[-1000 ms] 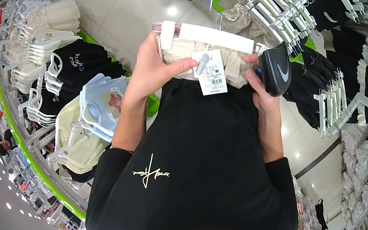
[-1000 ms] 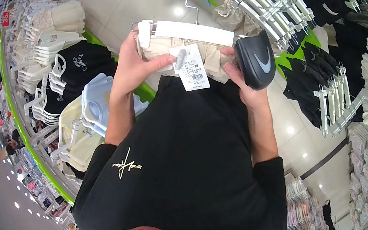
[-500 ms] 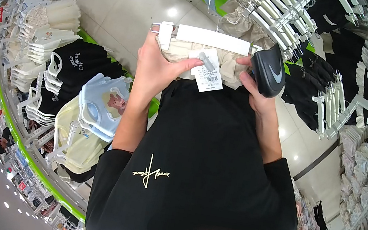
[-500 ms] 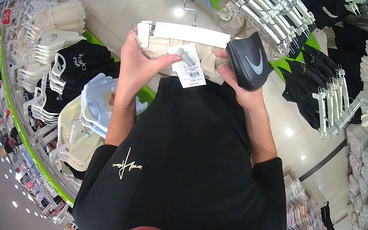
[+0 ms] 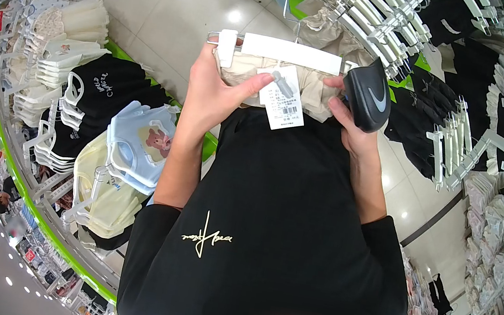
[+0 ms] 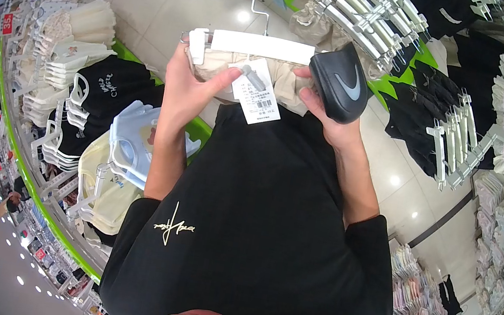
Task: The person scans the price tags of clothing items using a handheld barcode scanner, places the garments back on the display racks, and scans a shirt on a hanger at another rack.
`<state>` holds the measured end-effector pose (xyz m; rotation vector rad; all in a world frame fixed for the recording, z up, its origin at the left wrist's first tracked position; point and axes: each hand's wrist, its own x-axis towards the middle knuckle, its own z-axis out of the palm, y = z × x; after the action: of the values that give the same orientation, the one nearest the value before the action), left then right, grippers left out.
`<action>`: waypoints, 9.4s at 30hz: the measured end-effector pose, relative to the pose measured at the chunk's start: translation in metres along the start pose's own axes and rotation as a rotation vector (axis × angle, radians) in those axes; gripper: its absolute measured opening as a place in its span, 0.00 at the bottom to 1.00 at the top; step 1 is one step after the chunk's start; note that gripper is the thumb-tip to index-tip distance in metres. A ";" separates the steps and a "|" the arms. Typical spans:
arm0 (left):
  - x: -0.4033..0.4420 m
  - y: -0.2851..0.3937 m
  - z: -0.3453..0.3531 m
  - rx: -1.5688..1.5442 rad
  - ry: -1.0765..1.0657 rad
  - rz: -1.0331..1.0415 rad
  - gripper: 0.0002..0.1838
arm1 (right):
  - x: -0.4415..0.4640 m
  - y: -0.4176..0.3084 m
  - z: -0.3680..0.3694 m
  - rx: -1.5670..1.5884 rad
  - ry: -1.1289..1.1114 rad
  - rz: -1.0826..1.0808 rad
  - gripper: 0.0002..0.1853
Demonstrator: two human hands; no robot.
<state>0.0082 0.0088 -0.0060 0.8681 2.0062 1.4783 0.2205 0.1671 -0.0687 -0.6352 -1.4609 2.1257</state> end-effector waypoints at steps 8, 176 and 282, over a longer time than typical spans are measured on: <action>-0.001 -0.001 -0.001 -0.010 0.016 -0.033 0.26 | 0.001 -0.004 0.000 -0.004 -0.020 -0.002 0.26; 0.030 -0.028 0.044 -0.601 -0.449 -0.106 0.34 | 0.003 -0.032 -0.094 0.268 0.121 -0.310 0.20; -0.005 -0.239 0.033 -0.064 -0.245 -0.370 0.16 | 0.089 0.015 -0.195 -0.111 0.859 -0.428 0.15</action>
<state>-0.0128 -0.0240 -0.2440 0.5798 1.8095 1.1614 0.2701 0.3575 -0.1550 -1.0035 -1.0814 1.2015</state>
